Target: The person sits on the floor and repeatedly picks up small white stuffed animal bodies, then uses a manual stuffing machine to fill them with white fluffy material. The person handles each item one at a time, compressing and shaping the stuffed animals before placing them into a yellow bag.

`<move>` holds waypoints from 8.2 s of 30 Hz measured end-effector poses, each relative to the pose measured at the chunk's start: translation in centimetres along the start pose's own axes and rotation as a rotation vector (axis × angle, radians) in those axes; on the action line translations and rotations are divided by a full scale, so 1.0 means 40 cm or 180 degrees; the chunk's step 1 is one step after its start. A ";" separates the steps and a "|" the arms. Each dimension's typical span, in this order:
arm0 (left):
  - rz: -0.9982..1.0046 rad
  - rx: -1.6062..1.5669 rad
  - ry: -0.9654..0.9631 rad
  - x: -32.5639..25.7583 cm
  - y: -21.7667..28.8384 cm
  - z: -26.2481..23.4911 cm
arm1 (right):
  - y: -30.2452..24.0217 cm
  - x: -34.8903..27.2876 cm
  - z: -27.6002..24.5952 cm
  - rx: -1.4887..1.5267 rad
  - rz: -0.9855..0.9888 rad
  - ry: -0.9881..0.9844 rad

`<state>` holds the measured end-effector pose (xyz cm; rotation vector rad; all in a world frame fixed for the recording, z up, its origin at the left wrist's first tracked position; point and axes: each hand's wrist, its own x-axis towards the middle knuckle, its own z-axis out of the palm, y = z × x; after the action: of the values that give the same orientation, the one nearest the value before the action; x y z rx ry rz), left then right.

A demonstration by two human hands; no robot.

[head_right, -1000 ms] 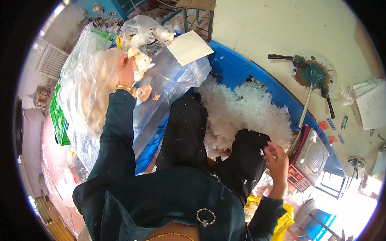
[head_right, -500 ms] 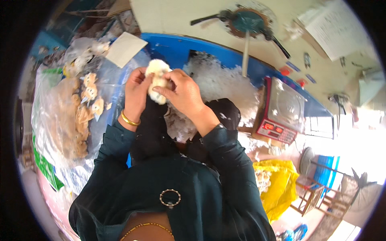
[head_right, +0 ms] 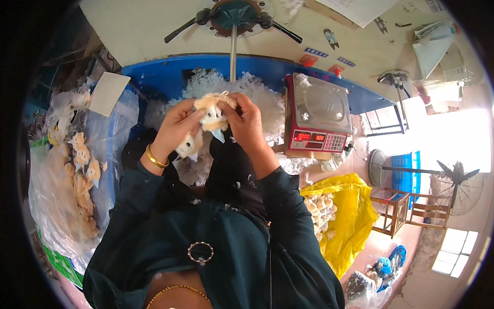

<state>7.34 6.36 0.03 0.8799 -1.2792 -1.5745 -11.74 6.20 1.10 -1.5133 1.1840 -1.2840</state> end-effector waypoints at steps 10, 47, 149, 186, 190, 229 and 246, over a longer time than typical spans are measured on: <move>0.1068 0.1321 0.0813 0.341 0.012 0.003 | 0.051 0.308 -0.019 0.0288 0.0231 0.0952; 0.1910 0.2324 0.0007 0.187 -0.008 0.077 | 0.058 0.179 0.027 -0.0049 -0.0078 0.0877; 0.1197 0.1227 -0.0160 0.156 0.019 0.074 | 0.001 0.127 0.041 0.0476 -0.0040 0.0788; 0.1346 0.1743 0.0234 0.129 -0.006 0.125 | -0.040 0.090 -0.028 -0.1294 -0.0676 -0.0265; 0.1519 0.1948 0.0040 0.138 -0.025 0.137 | -0.009 0.067 -0.043 -0.1777 -0.0497 0.0253; 0.0756 0.0845 0.0700 -0.033 0.000 0.027 | 0.018 0.001 0.008 0.0317 0.0307 -0.0815; 0.0849 0.0929 0.1080 0.388 -0.002 0.035 | 0.101 0.380 -0.009 0.0118 0.0131 0.0819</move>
<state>0.67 -7.74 0.42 1.0565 -1.3314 -0.9965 -12.05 -9.54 0.78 -1.3183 1.3382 -1.4973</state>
